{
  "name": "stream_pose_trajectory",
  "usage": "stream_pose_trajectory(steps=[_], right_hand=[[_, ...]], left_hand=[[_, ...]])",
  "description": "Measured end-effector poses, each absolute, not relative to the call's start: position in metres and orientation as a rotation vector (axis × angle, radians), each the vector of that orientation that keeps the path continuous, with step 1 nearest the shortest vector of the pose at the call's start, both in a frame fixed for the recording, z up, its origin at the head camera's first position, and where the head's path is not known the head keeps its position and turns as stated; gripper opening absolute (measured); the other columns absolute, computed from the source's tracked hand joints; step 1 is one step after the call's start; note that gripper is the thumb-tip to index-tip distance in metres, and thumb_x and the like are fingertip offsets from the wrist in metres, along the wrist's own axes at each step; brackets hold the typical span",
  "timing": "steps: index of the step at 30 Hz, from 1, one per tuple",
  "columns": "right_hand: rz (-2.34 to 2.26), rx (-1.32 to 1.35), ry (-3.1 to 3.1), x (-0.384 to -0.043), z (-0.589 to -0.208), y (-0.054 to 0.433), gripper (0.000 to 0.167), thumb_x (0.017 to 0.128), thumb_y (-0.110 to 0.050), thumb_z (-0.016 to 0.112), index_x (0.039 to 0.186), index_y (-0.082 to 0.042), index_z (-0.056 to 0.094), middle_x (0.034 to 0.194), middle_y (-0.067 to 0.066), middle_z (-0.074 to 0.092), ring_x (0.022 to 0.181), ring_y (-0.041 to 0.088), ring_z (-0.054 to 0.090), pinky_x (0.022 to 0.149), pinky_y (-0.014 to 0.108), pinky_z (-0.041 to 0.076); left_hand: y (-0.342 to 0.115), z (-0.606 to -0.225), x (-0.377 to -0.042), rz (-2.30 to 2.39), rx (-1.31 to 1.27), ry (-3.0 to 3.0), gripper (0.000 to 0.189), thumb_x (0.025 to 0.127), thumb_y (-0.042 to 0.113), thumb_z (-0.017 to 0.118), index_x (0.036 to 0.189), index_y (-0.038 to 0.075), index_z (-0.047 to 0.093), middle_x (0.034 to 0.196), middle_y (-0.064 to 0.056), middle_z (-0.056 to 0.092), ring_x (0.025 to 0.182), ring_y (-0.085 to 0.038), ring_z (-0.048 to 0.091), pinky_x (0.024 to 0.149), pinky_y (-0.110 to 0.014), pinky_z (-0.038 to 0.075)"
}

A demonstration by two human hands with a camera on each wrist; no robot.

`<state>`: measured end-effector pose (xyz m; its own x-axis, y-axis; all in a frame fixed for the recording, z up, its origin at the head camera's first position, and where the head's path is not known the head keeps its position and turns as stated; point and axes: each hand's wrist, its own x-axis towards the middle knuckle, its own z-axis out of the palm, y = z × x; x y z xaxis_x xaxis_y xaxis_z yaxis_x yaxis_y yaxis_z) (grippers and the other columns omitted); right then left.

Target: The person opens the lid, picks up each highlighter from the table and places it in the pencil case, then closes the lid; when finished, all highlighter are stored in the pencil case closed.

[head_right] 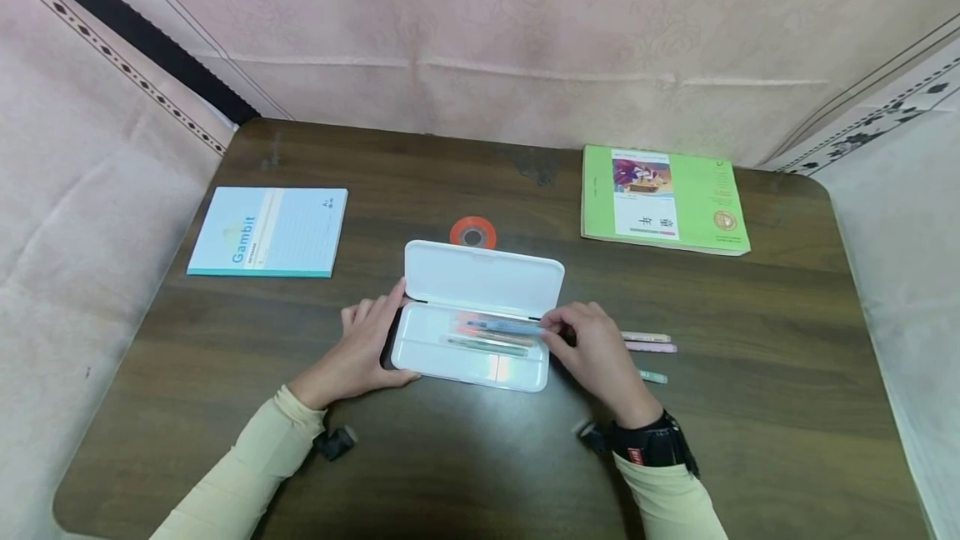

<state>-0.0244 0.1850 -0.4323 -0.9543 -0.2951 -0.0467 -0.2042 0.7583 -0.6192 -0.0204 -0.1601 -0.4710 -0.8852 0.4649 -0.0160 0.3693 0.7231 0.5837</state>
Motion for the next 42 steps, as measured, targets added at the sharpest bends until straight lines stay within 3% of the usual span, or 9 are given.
stream_pose_trajectory(steps=[28,42], right_hand=[[-1.097,-0.351,2.757,-0.023,-0.434,0.179,0.019,0.088,-0.02,0.075,0.106,-0.015,0.07,0.088,-0.002,0.059,0.082,0.017,0.05,0.07,0.027,0.042],[-1.288,-0.218,2.801,-0.023,-0.415,0.236,0.019,0.092,-0.016,0.069,0.111,-0.01,0.068,0.091,-0.002,0.062,0.074,0.01,0.052,0.062,0.02,0.043]], left_hand=[[-0.16,-0.469,-0.021,0.867,0.65,2.745,0.129,0.069,0.044,0.088,0.159,0.009,0.002,0.14,-0.011,0.047,0.109,-0.026,0.039,0.091,-0.045,0.019],[-0.16,-0.47,-0.022,0.855,0.642,2.743,0.13,0.069,0.047,0.087,0.159,0.01,0.001,0.141,-0.012,0.046,0.108,-0.026,0.039,0.09,-0.044,0.018]])
